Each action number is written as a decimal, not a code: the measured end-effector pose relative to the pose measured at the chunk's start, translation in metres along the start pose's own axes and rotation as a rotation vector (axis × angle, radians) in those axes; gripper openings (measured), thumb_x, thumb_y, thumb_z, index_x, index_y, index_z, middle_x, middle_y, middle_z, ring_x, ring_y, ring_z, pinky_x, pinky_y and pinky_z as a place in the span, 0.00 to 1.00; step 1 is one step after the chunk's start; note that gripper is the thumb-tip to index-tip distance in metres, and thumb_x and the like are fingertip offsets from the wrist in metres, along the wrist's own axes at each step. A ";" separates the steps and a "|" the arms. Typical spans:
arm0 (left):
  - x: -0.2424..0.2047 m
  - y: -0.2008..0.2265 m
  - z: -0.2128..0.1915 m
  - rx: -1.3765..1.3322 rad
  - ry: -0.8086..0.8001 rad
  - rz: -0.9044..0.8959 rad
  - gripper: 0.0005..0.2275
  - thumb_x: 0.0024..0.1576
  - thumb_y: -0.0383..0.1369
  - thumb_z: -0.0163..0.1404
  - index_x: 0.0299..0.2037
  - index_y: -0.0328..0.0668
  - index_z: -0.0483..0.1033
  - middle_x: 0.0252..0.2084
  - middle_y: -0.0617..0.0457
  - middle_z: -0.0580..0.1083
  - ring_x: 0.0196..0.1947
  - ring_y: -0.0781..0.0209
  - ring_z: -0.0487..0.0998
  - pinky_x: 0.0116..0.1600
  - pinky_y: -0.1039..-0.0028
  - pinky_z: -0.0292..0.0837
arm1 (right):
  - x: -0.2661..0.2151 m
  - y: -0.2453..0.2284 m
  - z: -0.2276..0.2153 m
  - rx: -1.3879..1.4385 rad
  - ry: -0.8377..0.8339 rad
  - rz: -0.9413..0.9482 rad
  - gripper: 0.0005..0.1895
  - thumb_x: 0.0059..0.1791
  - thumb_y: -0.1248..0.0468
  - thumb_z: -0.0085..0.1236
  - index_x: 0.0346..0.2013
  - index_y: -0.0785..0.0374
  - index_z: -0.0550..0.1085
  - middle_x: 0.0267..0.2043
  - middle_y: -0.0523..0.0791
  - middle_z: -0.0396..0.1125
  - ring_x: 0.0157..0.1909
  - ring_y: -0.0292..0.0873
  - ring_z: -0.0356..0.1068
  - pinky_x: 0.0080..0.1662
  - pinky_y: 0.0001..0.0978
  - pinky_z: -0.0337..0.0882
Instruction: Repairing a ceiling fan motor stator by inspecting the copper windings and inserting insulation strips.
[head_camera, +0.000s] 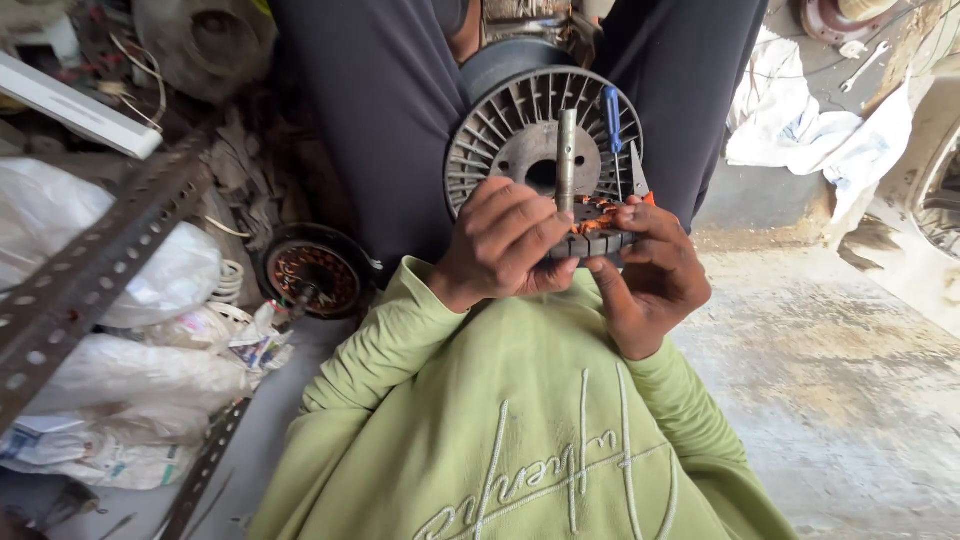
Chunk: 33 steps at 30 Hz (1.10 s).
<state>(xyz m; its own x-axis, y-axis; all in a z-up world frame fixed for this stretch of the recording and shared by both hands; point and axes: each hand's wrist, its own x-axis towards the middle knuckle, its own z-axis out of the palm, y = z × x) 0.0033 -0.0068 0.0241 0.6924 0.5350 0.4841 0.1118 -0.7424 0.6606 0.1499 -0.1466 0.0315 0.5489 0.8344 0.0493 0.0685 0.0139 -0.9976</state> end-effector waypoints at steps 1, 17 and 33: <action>-0.005 -0.001 0.003 0.017 -0.012 0.045 0.17 0.63 0.43 0.54 0.45 0.33 0.76 0.40 0.49 0.73 0.40 0.52 0.76 0.45 0.61 0.71 | -0.002 0.002 0.001 -0.002 0.029 -0.028 0.15 0.48 0.72 0.70 0.38 0.67 0.69 0.55 0.53 0.70 0.61 0.47 0.69 0.72 0.48 0.63; -0.022 0.003 0.013 -0.016 -0.045 0.083 0.18 0.69 0.46 0.48 0.45 0.36 0.78 0.43 0.53 0.72 0.43 0.57 0.75 0.49 0.62 0.73 | -0.014 0.003 0.009 -0.080 0.111 -0.094 0.14 0.46 0.75 0.65 0.34 0.66 0.65 0.50 0.53 0.68 0.62 0.49 0.69 0.72 0.55 0.63; 0.011 0.009 -0.014 -0.215 -0.157 -0.137 0.15 0.59 0.36 0.57 0.53 0.41 0.73 0.47 0.49 0.72 0.44 0.52 0.74 0.51 0.61 0.69 | 0.018 0.006 0.019 -0.154 0.123 -0.319 0.08 0.46 0.81 0.56 0.36 0.70 0.70 0.55 0.60 0.64 0.61 0.55 0.68 0.66 0.51 0.68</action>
